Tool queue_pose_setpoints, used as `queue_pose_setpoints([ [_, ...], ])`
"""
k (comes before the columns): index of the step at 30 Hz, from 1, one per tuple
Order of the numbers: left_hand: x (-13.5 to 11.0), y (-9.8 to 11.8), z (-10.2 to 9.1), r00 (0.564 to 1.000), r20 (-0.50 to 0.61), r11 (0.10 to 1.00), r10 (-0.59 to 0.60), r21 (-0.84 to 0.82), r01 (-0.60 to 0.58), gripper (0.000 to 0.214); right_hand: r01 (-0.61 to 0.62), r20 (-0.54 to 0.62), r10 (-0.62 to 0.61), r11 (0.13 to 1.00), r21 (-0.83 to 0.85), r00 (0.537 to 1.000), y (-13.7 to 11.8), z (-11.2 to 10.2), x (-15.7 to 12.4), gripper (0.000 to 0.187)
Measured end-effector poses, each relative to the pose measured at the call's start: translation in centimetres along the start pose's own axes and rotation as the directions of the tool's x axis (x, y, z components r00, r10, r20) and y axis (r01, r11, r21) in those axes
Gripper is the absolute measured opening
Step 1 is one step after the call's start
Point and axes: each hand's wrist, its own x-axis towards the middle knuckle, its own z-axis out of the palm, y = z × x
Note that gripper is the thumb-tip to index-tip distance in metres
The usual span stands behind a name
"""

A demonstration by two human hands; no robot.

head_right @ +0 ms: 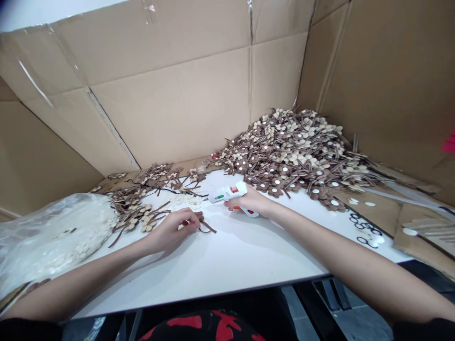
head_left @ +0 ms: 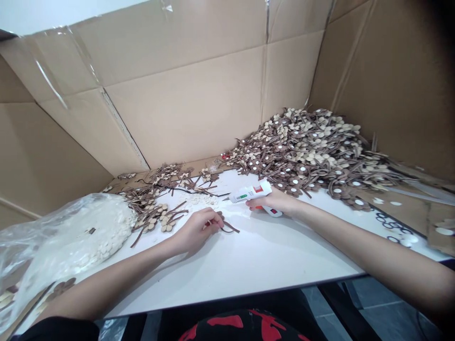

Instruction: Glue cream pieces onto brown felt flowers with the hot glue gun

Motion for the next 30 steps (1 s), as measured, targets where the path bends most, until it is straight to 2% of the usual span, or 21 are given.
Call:
queue_pose_setpoints([
  [3,0.9,-0.8,0.5,0.997,-0.024,0.998,0.067,0.013,-0.067,0.013,-0.002,0.007,0.002,1.0,-0.031,1.0,-0.3,0.4,-0.1,0.014],
  [6,1.9,-1.4,0.8,0.99,-0.08,0.993,0.119,0.01,-0.119,0.014,-0.036,-0.06,0.03,0.995,-0.092,0.998,-0.7,0.6,-0.2,0.01],
  [9,2.4,-1.6,0.8,0.974,-0.178,0.989,0.139,-0.018,-0.145,0.016,-0.055,-0.101,0.043,0.991,-0.121,0.994,-0.7,0.7,-0.3,0.011],
  [12,2.2,-1.8,0.6,0.945,-0.297,0.988,0.135,-0.029,-0.151,0.017,-0.056,-0.082,0.045,0.99,-0.127,0.996,-0.4,0.7,-0.2,0.011],
  [14,2.1,-2.2,0.5,0.932,-0.338,0.989,0.131,-0.023,-0.147,0.017,-0.054,-0.057,0.047,0.99,-0.133,0.997,-0.1,0.6,0.0,0.01],
  [19,2.3,-3.5,0.7,0.925,-0.374,0.994,0.064,-0.06,-0.093,0.017,-0.059,-0.032,0.055,0.985,-0.163,0.998,0.7,0.4,0.4,0.005],
  [25,2.5,-3.7,1.1,0.911,-0.404,0.973,-0.089,-0.23,-0.007,0.019,-0.055,-0.016,0.053,0.978,-0.201,0.998,0.5,0.5,0.3,0.007],
  [30,2.5,-3.7,1.0,0.904,-0.417,0.97,-0.096,-0.241,-0.008,0.018,-0.078,-0.004,0.078,0.975,-0.207,0.997,-0.1,0.8,0.1,0.006],
])
